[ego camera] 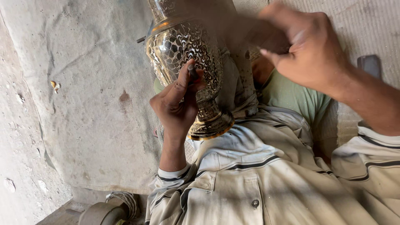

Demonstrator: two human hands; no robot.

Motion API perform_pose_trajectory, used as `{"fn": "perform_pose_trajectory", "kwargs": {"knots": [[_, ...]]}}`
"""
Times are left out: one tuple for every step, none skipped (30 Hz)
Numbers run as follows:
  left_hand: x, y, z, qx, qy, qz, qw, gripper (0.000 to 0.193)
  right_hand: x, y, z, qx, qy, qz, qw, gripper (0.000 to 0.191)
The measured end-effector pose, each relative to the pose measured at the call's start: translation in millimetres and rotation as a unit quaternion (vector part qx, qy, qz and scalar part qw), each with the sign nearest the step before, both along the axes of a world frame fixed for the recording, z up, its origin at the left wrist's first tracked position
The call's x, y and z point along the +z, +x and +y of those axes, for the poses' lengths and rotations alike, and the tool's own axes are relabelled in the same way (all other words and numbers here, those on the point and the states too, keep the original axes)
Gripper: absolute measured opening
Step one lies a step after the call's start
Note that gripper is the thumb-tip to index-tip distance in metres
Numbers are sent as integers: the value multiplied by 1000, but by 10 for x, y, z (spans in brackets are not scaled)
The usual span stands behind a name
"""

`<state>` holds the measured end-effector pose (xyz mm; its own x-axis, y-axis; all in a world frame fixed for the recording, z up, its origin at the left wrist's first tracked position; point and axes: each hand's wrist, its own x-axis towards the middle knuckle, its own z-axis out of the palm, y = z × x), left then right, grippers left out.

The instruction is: The person sits cross-legged on the floor holding an ornate brass vase against their body. They position a chisel on the vase's decorated surface with one hand and strike it with a wooden mallet held in the other hand, working the pattern across the vase body.

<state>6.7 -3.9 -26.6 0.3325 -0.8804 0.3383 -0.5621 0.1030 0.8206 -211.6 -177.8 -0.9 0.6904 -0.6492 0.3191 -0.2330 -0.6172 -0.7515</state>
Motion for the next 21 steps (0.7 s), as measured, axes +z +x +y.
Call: {"fn": "perform_pose_trajectory", "kwargs": {"knots": [[-2,-8,3,4,-1,-13,1000,67,31,-18,-24,-7,-117,63,991,26],[-1,-15,19,6,0,-26,1000,66,49,-31,-32,-15,-230,125,965,24],[-1,-13,23,8,0,-40,999,66,58,-42,-41,3,-152,63,986,25],[-5,-16,33,7,1,-41,999,66,61,-53,-31,23,-70,2,997,26],[-6,-15,40,8,1,-42,999,67,65,-67,-32,29,-70,14,997,27],[-6,-11,49,11,2,-45,999,67,70,-80,-31,36,-70,26,997,29],[-6,-8,57,6,-10,-47,999,66,85,-104,-31,26,-153,111,982,31],[-9,-3,54,-1,-24,-49,999,66,102,-120,-41,13,-236,195,952,33],[-8,-2,62,-7,-34,-51,998,65,115,-127,-35,16,-169,137,976,32],[-5,-6,74,-8,-27,-41,999,66,131,-131,-39,18,-101,79,992,30],[-3,-8,80,-9,-20,-31,999,66,146,-134,-29,12,-81,72,994,31],[3,-10,93,-8,-12,-22,1000,67,160,-137,-22,6,-61,65,996,32],[8,-8,99,-6,-10,-36,999,67,167,-137,-5,-5,-91,107,990,35],[6,-4,93,-6,-10,-49,999,67,170,-134,0,-18,-122,150,981,39],[6,-4,86,-6,-10,-61,998,67,168,-134,4,-10,-130,181,975,44],[4,-9,84,7,-17,-52,998,67,160,-131,4,-3,-136,211,968,50],[-3,-19,71,17,-26,-42,999,66,153,-134,3,0,-142,242,960,56],[-13,-34,53,26,-35,-32,999,66,143,-135,-9,-13,-166,234,958,53],[-19,-49,43,31,-35,-31,998,66,131,-128,-33,-23,-188,225,956,51],[-19,-64,47,38,-33,-31,998,66,122,-123,-47,-30,-209,215,953,49],[-21,-80,50,45,-31,-30,998,65,123,-125,-64,-35,-224,219,949,47]]}}
